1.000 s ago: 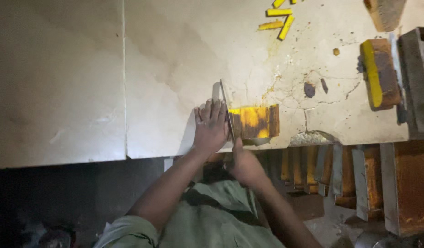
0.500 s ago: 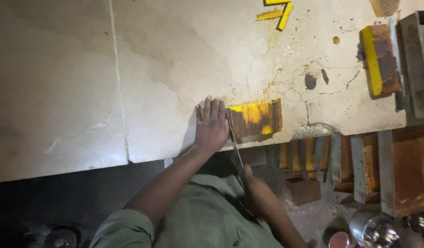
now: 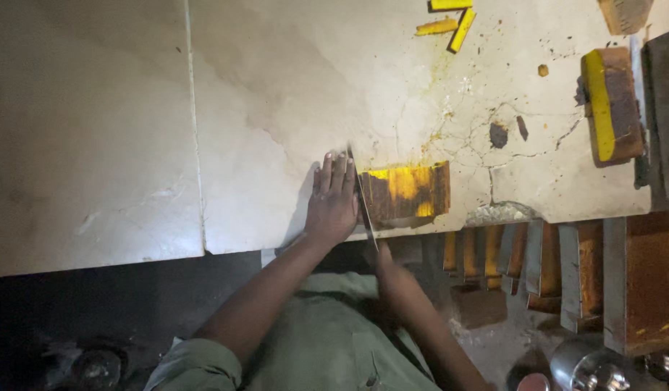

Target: The person holds a rectangular block of yellow material on a workbench and cuts thin strips off its edge with a long knife, setting the cut strips aside on the table. After cutting several strips, the person lifts a metal frame off a finished yellow block and peels a paper sheet from its surface.

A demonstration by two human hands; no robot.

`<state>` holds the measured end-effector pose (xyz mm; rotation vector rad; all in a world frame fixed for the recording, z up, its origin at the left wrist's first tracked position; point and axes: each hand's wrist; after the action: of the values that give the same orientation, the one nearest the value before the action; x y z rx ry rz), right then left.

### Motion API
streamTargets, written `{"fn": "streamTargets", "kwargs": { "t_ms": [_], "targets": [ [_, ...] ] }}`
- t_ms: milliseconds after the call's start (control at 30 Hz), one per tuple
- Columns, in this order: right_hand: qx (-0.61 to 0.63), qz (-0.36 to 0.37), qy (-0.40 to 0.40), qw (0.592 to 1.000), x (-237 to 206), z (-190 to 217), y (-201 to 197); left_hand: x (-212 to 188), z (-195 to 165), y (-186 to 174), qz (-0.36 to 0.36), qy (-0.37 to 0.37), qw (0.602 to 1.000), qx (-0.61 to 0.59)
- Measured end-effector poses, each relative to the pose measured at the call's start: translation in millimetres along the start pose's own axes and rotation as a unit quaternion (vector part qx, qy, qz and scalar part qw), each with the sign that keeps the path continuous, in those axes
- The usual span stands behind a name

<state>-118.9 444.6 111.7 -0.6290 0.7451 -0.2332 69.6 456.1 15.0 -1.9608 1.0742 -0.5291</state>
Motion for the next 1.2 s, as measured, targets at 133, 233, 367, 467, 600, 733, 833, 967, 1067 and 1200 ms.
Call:
{"fn": "streamTargets", "kwargs": {
  "t_ms": [133, 233, 367, 467, 600, 733, 833, 967, 1067, 1200],
  "targets": [
    [-0.001, -0.008, -0.074, 0.997, -35.4, -60.4, 49.6, -1.2, 1.1, 5.8, -0.009, 0.014, 1.0, 0.01],
    [0.388, -0.127, 0.152, 0.9, 16.7, -78.6, 75.5, -0.9, 3.0, 7.5, -0.011, 0.009, 1.0, 0.012],
    [0.011, -0.052, -0.015, 0.998, 67.8, -56.3, 38.4, -1.0, 6.0, 2.5, -0.009, 0.017, 1.0, -0.011],
    [-0.012, -0.088, -0.075, 0.993, 91.0, -18.1, -3.3, -0.6, 7.7, -4.1, -0.018, 0.027, 0.999, -0.033],
    [0.079, -0.001, 0.054, 0.995, 59.3, 11.9, -5.8, -3.3, 7.4, -7.4, -0.021, 0.017, 0.996, -0.08],
    [-0.004, -0.004, -0.001, 1.0, -30.1, -17.9, 31.4, -6.9, 7.3, 0.1, -0.023, 0.013, 0.997, -0.067],
    [0.008, -0.082, -0.153, 0.985, -29.9, -47.5, 60.4, -7.2, 10.4, 8.3, -0.04, 0.032, 0.996, -0.067],
    [-0.109, -0.081, -0.111, 0.984, 36.7, -58.4, 68.7, -5.4, 18.0, 12.7, -0.03, 0.044, 0.996, -0.077],
    [-0.013, -0.047, -0.037, 0.998, 75.0, -49.9, 37.6, -3.8, 22.7, 10.4, -0.005, 0.034, 0.995, -0.094],
    [-0.038, -0.101, -0.113, 0.988, 100.9, -18.1, 7.6, -4.6, 24.6, 6.1, -0.004, -0.025, 0.998, -0.06]
  ]
}}
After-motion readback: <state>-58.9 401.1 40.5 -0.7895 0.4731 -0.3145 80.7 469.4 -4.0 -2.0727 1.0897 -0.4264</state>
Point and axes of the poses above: each hand's wrist, its own x-axis towards the middle knuckle, its own y-axis out of the palm, z = x × y, and after that the axes turned 15 degrees about -y, right-handed
